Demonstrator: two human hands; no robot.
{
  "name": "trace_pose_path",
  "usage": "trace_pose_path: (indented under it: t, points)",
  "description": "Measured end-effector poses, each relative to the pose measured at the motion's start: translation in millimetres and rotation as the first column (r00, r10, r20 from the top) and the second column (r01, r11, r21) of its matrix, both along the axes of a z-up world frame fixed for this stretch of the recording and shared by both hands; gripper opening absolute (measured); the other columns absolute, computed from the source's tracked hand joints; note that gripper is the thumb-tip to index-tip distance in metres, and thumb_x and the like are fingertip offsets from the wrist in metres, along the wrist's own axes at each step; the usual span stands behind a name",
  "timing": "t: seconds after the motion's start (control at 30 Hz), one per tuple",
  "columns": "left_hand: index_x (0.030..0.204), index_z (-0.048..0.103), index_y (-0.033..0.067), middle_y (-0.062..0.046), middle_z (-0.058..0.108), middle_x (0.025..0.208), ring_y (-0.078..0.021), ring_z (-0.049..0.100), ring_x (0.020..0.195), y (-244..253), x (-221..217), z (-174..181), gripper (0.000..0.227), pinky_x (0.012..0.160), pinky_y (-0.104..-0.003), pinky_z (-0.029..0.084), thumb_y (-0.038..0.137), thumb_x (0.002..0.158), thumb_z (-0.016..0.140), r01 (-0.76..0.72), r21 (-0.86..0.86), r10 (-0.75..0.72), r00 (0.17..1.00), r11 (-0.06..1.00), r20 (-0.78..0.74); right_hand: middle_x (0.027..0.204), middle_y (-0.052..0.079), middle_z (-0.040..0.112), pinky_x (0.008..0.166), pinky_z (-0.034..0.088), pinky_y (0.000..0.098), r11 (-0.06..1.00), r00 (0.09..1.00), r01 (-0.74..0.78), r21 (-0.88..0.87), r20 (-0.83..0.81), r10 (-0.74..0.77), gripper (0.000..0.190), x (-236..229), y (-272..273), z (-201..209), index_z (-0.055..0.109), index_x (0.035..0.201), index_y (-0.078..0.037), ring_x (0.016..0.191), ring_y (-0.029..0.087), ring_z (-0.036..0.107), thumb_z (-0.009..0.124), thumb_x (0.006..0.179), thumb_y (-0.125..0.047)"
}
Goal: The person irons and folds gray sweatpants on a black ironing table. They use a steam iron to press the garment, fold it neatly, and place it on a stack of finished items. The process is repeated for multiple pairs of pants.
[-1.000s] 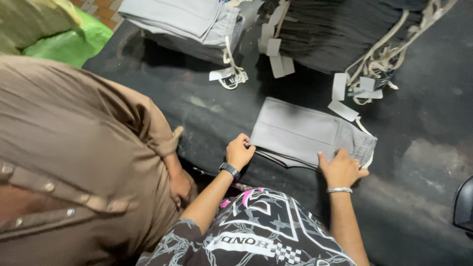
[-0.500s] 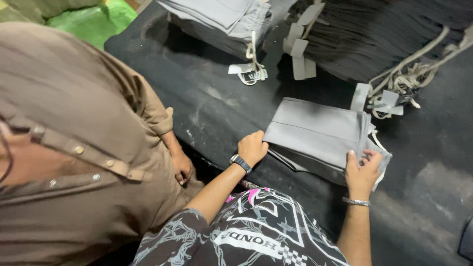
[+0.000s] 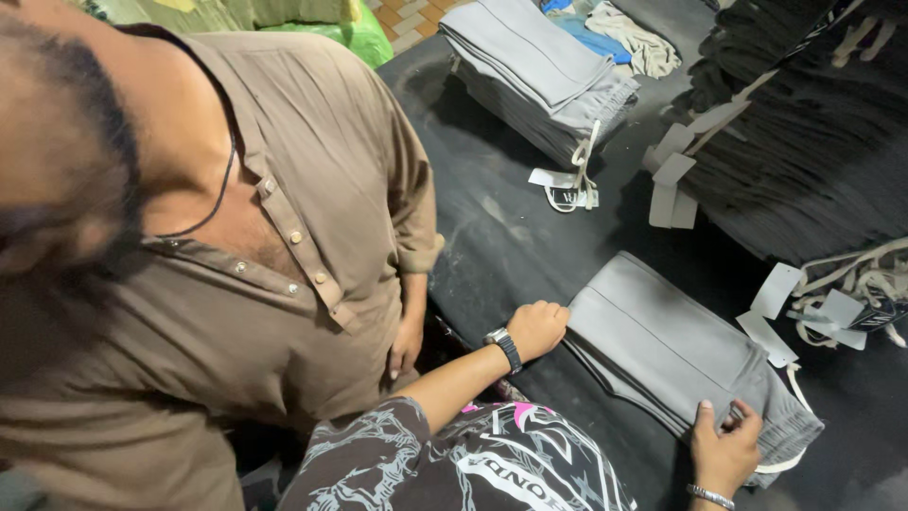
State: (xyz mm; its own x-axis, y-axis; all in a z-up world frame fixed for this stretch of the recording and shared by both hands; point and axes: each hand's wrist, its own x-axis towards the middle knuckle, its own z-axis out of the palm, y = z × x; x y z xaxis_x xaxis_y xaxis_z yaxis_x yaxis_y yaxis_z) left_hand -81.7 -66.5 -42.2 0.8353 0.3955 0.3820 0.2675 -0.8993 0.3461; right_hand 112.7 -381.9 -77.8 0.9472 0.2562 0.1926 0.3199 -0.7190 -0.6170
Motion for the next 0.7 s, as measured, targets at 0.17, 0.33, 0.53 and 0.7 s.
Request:
trace_pose_path:
  t: [0.17,0.33,0.53,0.7]
  points:
    - [0.094,0.067,0.0084,-0.015,0.071,0.085,-0.0361,0.069,0.082,1,-14,29,0.014,0.071,-0.051,0.056,0.015,0.086,0.058,-0.021,-0.141,0.013,0.998,0.99,-0.055,0.104,0.018,0.071,0.087,0.054,0.0436,0.992,0.992,-0.09,0.084,0.101,0.081,0.041,-11,3,15,0.067,0.123,-0.001,0.096,0.034,0.069,0.08,0.096,-0.029]
    - [0.118,0.067,0.0043,-0.015,0.072,0.096,-0.0358,0.069,0.087,10,-14,42,0.038,0.076,-0.047,0.056,0.018,0.082,0.064,0.023,-0.32,0.002,0.997,0.947,0.078,0.107,0.014,0.071,0.093,0.056,0.0443,0.991,0.958,-0.131,0.025,0.26,0.12,0.022,-24,15,48,0.072,0.115,-0.004,0.099,0.032,0.069,0.075,0.101,-0.021]
    - [0.126,0.063,0.0057,-0.013,0.07,0.112,-0.0352,0.066,0.098,-2,-13,54,0.046,0.087,-0.044,0.053,0.022,0.083,0.069,-0.082,-0.524,0.118,0.992,0.848,0.035,0.133,0.011,0.066,0.095,0.052,0.0462,0.968,0.882,0.033,-0.248,0.462,0.088,0.023,-59,49,129,0.077,0.113,-0.013,0.116,0.034,0.06,0.078,0.093,-0.024]
    - [0.134,0.063,0.0129,-0.013,0.057,0.144,-0.0383,0.051,0.129,-4,0,56,0.043,0.106,-0.052,0.044,0.032,0.096,0.064,0.047,-0.138,-0.039,0.997,0.989,0.06,0.153,0.023,0.05,0.107,0.048,0.0457,0.777,0.748,-0.623,0.096,0.365,0.555,0.066,-72,92,182,0.052,0.144,-0.01,0.127,0.04,0.058,0.08,0.086,-0.025]
